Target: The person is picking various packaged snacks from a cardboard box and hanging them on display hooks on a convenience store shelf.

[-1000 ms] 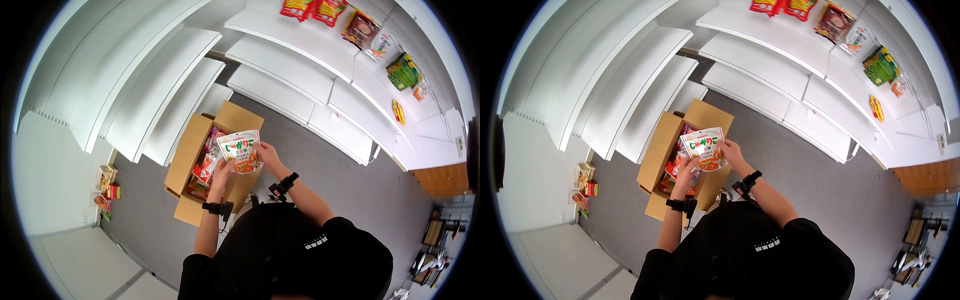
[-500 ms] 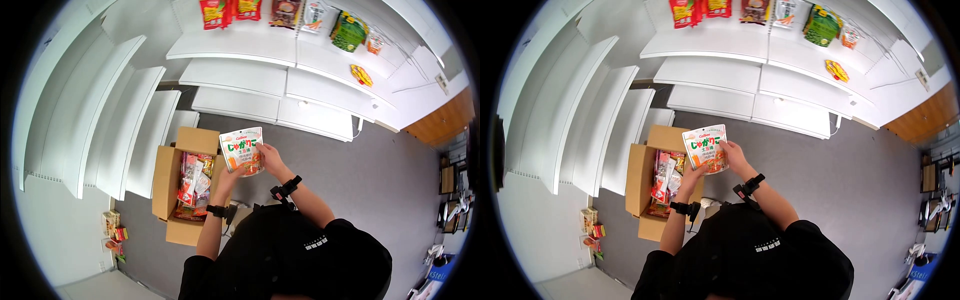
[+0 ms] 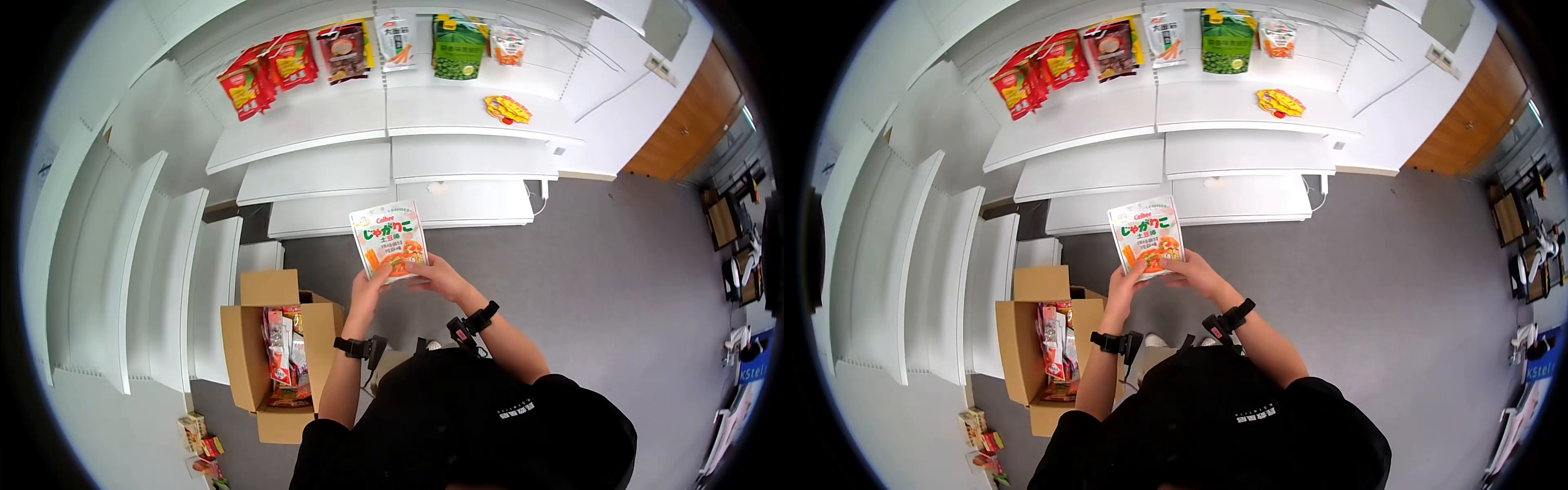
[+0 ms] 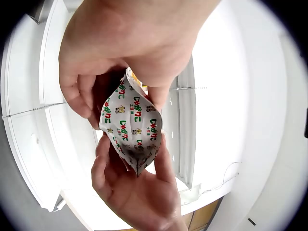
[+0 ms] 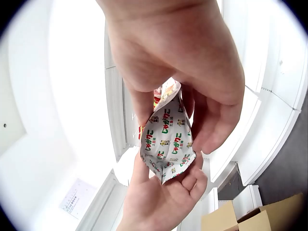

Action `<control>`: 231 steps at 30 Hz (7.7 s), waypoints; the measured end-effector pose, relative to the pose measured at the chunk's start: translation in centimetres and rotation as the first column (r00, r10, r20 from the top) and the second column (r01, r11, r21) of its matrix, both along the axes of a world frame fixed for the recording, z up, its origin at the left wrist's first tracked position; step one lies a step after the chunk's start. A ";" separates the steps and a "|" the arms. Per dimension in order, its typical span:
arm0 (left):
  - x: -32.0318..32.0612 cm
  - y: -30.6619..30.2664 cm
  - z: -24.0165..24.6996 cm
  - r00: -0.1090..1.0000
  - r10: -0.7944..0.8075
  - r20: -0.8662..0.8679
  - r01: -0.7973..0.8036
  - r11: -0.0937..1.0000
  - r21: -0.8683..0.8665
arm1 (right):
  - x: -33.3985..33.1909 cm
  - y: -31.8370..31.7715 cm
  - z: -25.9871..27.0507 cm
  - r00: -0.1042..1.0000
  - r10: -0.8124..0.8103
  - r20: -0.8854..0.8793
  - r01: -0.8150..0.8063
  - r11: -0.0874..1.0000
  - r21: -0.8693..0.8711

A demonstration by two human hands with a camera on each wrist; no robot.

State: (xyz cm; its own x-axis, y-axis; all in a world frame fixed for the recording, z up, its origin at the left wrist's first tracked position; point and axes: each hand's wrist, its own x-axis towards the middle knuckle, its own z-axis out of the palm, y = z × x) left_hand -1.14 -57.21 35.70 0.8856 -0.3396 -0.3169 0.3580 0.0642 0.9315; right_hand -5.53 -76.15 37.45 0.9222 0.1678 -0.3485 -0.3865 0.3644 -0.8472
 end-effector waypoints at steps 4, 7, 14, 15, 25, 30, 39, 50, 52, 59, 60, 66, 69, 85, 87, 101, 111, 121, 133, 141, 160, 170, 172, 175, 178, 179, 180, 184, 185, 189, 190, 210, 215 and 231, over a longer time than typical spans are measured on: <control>0.5 -3.5 0.4 0.998 -0.063 -0.029 0.063 0.998 -0.010 | -0.5 -3.2 0.0 0.995 -0.083 -0.052 0.086 0.995 0.047; 0.4 -6.1 0.0 0.991 -0.135 -0.011 0.134 0.988 -0.075 | -1.2 -5.2 -0.5 0.978 -0.194 -0.076 0.199 0.977 0.071; 1.7 -12.9 -0.8 0.966 -0.232 0.118 0.235 0.972 -0.013 | -2.0 -11.0 -1.4 0.947 -0.311 -0.087 0.319 0.942 0.104; 1.9 -14.0 -1.0 0.968 -0.219 0.127 0.222 0.975 -0.012 | -2.0 -11.8 -1.3 0.943 -0.323 -0.084 0.330 0.939 0.096; 6.1 -25.2 -2.2 0.939 -0.236 0.251 0.269 0.958 -0.103 | 1.1 -21.2 -0.3 0.923 -0.381 -0.055 0.383 0.923 0.024; 8.7 -29.9 -3.4 0.965 -0.126 0.231 0.181 0.956 -0.231 | 4.7 -23.9 -0.3 0.924 -0.383 -0.006 0.383 0.923 0.032; 14.3 -35.8 -3.5 0.886 -0.406 0.225 0.442 0.886 -0.142 | 8.0 -29.8 0.9 0.892 -0.444 0.081 0.445 0.895 0.004; 19.2 -39.3 -2.5 0.905 -0.335 0.261 0.357 0.933 -0.039 | 13.3 -35.1 0.1 0.922 -0.381 0.074 0.370 0.920 0.128; 19.7 -39.9 -2.4 0.914 -0.308 0.263 0.324 0.946 -0.017 | 14.5 -36.2 -0.7 0.931 -0.358 0.072 0.347 0.928 0.134; 23.5 -45.2 -3.8 0.938 -0.211 0.275 0.211 0.977 0.029 | 19.5 -42.6 0.7 0.950 -0.305 0.069 0.303 0.952 0.036; 23.9 -46.0 -3.0 0.936 -0.208 0.283 0.206 0.978 0.036 | 20.2 -43.8 1.1 0.953 -0.295 0.075 0.294 0.956 0.020; 26.3 -51.2 -1.1 0.945 -0.148 0.292 0.163 0.986 -0.028 | 23.7 -49.8 3.5 0.949 -0.259 0.178 0.270 0.962 -0.043; 27.3 -53.2 0.1 0.956 -0.107 0.274 0.135 0.987 -0.084 | 25.1 -52.7 4.5 0.939 -0.259 0.227 0.283 0.956 -0.080; 30.3 -56.7 7.5 0.930 -0.042 0.365 0.118 0.975 -0.189 | 30.6 -58.8 9.1 0.899 -0.207 0.387 0.252 0.965 -0.069; 30.4 -57.1 7.9 0.930 -0.032 0.367 0.099 0.981 -0.165 | 31.2 -59.0 9.1 0.904 -0.208 0.374 0.247 0.967 -0.060; 30.0 -56.9 8.1 0.944 0.024 0.330 0.038 0.983 -0.181 | 32.7 -59.4 8.8 0.909 -0.213 0.359 0.240 0.970 -0.032; 27.8 -53.0 8.0 0.951 0.080 0.298 -0.065 0.996 -0.061 | 38.3 -60.9 6.9 0.924 -0.211 0.320 0.250 0.965 -0.084; 25.5 -48.7 7.0 0.939 0.232 0.255 -0.223 0.973 -0.062 | 43.8 -62.2 4.7 0.929 -0.223 0.296 0.246 0.968 -0.041; 23.5 -44.0 7.0 0.934 0.285 0.214 -0.283 0.958 -0.039 | 41.8 -61.2 3.1 0.913 -0.345 0.216 0.358 0.933 -0.022; 20.7 -38.4 5.9 0.910 0.366 0.193 -0.353 0.930 -0.103 | 36.4 -55.2 -1.5 0.905 -0.425 0.031 0.416 0.898 0.144; 5.5 -14.7 2.1 0.617 0.774 0.143 -0.754 0.633 -0.176 | 28.7 -31.2 -7.7 0.937 -0.255 -0.238 0.334 0.853 0.402; -7.5 -7.7 -0.1 0.279 0.958 0.071 -0.945 0.287 -0.155 | 27.5 -15.2 -8.5 0.949 0.126 -0.290 0.009 0.905 0.425; -9.6 -7.1 -1.0 0.204 0.977 0.060 -0.963 0.212 -0.165 | 27.4 -12.2 -8.7 0.934 0.229 -0.276 -0.092 0.898 0.431; -12.8 -6.6 -1.2 0.077 0.996 0.033 -0.983 0.081 -0.163 | 27.4 -7.7 -9.0 0.896 0.325 -0.302 -0.177 0.886 0.429; -14.8 -5.8 -2.3 -0.019 1.000 0.012 -0.988 -0.017 -0.150 | 27.3 -3.4 -9.7 0.854 0.421 -0.305 -0.270 0.860 0.433; -15.4 -5.5 -2.0 -0.043 0.999 0.017 -0.990 -0.040 -0.135 | 27.2 -2.1 -9.7 0.839 0.447 -0.311 -0.292 0.852 0.435; -15.9 -5.1 -1.9 -0.064 0.998 0.023 -0.991 -0.061 -0.120 | 27.0 -0.7 -9.7 0.824 0.470 -0.317 -0.312 0.843 0.437; -17.2 -3.2 -1.6 -0.162 0.987 0.017 -0.981 -0.159 -0.112 | 26.5 4.8 -10.2 0.773 0.535 -0.342 -0.372 0.818 0.439; -17.0 -2.2 -2.7 -0.180 0.984 0.007 -0.976 -0.178 -0.124 | 26.8 6.3 -10.9 0.766 0.543 -0.345 -0.382 0.815 0.435; -16.8 1.5 -2.1 -0.240 0.969 -0.053 -0.964 -0.245 -0.103 | 26.9 12.5 -10.9 0.725 0.577 -0.377 -0.393 0.795 0.462; -16.6 2.6 -2.2 -0.221 0.975 -0.033 -0.973 -0.222 -0.058 | 26.9 13.6 -10.9 0.717 0.578 -0.391 -0.391 0.797 0.461; -12.4 19.6 -5.4 -0.166 0.977 -0.135 -0.979 -0.147 0.139 | 28.2 29.3 -12.6 0.628 0.627 -0.461 -0.416 0.771 0.482; -12.7 24.6 -8.1 -0.098 0.967 -0.234 -0.979 -0.051 0.199 | 27.9 30.8 -13.7 0.677 0.514 -0.527 -0.323 0.851 0.415; -10.5 40.7 -23.8 0.140 0.852 -0.505 -0.921 0.299 0.250 | 22.4 34.8 -14.8 0.721 0.274 -0.637 -0.136 0.956 0.258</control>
State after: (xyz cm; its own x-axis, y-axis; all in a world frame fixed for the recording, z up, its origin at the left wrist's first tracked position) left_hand -11.69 -16.49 11.92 0.3215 0.5165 -0.7936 0.3296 0.7246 0.6052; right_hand 16.91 -41.33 22.60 0.4048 0.4482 -0.7971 -0.9042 0.3264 -0.2756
